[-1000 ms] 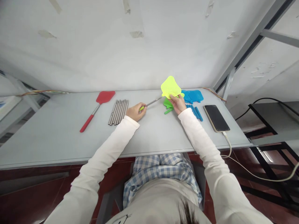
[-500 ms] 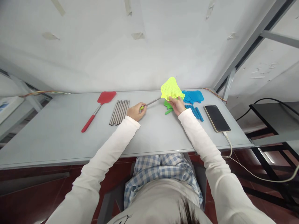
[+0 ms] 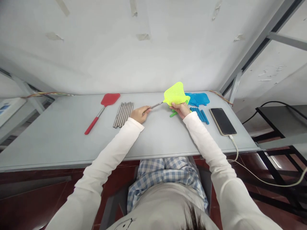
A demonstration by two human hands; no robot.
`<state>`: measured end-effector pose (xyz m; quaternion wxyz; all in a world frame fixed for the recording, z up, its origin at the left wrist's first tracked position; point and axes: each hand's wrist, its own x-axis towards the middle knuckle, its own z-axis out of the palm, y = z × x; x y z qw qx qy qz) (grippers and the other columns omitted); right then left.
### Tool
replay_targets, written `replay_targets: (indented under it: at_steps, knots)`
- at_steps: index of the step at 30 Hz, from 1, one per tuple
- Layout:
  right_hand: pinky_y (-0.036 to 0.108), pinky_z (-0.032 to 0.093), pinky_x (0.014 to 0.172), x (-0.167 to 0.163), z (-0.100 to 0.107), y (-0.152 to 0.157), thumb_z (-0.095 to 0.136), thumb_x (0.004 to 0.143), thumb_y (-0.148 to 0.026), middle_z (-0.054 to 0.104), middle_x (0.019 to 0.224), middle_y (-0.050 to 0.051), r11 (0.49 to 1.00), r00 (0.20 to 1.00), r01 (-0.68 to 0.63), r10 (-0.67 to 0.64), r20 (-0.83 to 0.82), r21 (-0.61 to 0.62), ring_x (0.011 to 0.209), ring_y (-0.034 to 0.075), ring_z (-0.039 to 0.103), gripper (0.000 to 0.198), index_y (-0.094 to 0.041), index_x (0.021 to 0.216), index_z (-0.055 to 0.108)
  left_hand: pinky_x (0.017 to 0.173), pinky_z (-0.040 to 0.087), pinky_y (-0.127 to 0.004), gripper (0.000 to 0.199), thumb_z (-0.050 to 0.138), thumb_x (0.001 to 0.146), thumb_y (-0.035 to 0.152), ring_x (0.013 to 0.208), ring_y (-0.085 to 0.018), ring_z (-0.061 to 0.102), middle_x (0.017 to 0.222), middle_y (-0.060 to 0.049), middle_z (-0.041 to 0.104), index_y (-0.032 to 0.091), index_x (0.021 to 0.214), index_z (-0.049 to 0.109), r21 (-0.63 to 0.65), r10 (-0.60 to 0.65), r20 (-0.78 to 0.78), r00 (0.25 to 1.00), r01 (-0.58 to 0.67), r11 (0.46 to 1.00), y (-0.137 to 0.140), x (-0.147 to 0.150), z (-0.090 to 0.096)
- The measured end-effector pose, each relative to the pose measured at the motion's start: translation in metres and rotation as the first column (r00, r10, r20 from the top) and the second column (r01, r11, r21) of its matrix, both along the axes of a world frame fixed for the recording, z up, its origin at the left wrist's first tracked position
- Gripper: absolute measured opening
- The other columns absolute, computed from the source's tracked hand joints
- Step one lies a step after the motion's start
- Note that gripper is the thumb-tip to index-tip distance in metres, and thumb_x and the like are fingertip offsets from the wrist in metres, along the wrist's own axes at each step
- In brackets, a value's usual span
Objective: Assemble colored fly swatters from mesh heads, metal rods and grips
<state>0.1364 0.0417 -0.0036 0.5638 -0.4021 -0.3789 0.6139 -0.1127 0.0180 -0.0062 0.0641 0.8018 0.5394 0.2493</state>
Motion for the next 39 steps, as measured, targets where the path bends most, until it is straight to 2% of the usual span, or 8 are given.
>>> replay_targets:
  at_steps: [4,7,12,15,19,31,36,39]
  knots:
    - [0.032,0.056,0.093,-0.009,-0.001,-0.001,0.083,0.056,-0.023,0.071,0.097,-0.003,0.999,0.999,-0.049,0.049,-0.019,0.008,0.094,0.016,0.066,0.034,-0.025,0.084,0.064,0.071,0.043,-0.027,0.038,0.035,0.095,0.043,0.093,-0.019,0.065,0.102,-0.004,0.072,0.024,0.107,0.066,0.032,0.024,-0.040,0.999,-0.023,0.999,0.004,-0.010,0.007]
    - [0.032,0.055,0.092,-0.007,0.008,0.000,0.082,0.061,-0.033,0.070,0.104,0.000,0.992,0.997,-0.074,0.072,0.021,0.103,0.099,0.017,0.065,0.034,-0.024,0.089,0.064,0.068,0.042,-0.026,0.039,0.038,0.094,0.047,0.086,-0.018,0.065,0.091,-0.004,0.073,0.023,0.101,0.068,0.071,0.070,-0.042,0.997,-0.067,0.995,0.004,-0.016,0.012]
    - [0.030,0.052,0.089,0.012,0.024,0.002,0.077,0.064,-0.051,0.069,0.103,-0.001,0.949,0.977,0.164,-0.194,0.088,0.270,0.104,0.017,0.062,0.042,-0.026,0.095,0.063,0.066,0.042,-0.026,0.036,0.046,0.090,0.052,0.083,-0.017,0.065,0.087,-0.003,0.073,0.025,0.095,0.070,0.080,0.098,-0.057,0.994,-0.093,0.992,0.001,-0.016,0.013]
    - [0.030,0.050,0.089,0.015,0.024,0.000,0.073,0.066,-0.058,0.067,0.091,-0.001,0.919,0.932,0.193,-0.282,0.229,0.344,0.097,0.016,0.062,0.040,-0.025,0.086,0.063,0.067,0.043,-0.026,0.034,0.050,0.088,0.053,0.085,-0.017,0.066,0.090,-0.002,0.074,0.027,0.093,0.071,0.048,0.066,-0.065,0.996,-0.062,0.997,0.001,-0.012,0.008]
    - [0.031,0.049,0.084,0.008,0.019,-0.002,0.070,0.064,-0.066,0.061,0.079,0.000,0.920,0.898,0.199,-0.309,0.313,0.339,0.087,0.017,0.060,0.045,-0.024,0.076,0.058,0.069,0.045,-0.027,0.032,0.053,0.086,0.053,0.088,-0.018,0.067,0.094,-0.002,0.075,0.029,0.094,0.073,0.039,0.065,-0.040,0.997,-0.064,0.997,0.002,-0.010,0.002]
    - [0.032,0.051,0.086,-0.002,0.011,-0.004,0.066,0.069,-0.065,0.061,0.083,0.001,0.903,0.884,0.214,-0.341,0.320,0.372,0.088,0.017,0.060,0.043,-0.026,0.080,0.056,0.063,0.042,-0.027,0.041,0.047,0.090,0.055,0.080,-0.018,0.067,0.088,-0.006,0.075,0.029,0.108,0.073,0.069,0.006,-0.112,0.994,0.002,0.998,-0.004,-0.006,0.000]
    - [0.032,0.051,0.086,-0.009,0.021,-0.011,0.069,0.069,-0.062,0.063,0.082,0.001,0.928,0.913,0.153,-0.264,0.311,0.338,0.089,0.018,0.060,0.040,-0.025,0.080,0.060,0.065,0.044,-0.026,0.038,0.051,0.088,0.053,0.082,-0.018,0.068,0.089,-0.006,0.075,0.028,0.104,0.074,0.080,0.054,-0.061,0.997,-0.049,0.996,-0.012,-0.013,0.000]
    - [0.030,0.049,0.090,-0.012,0.026,-0.018,0.070,0.071,-0.057,0.065,0.092,0.000,0.933,0.917,0.057,-0.189,0.352,0.355,0.094,0.017,0.059,0.036,-0.026,0.089,0.064,0.065,0.044,-0.027,0.034,0.054,0.086,0.053,0.084,-0.018,0.067,0.095,-0.004,0.074,0.030,0.099,0.074,0.059,0.124,-0.014,0.992,-0.123,0.991,-0.025,-0.025,0.006]
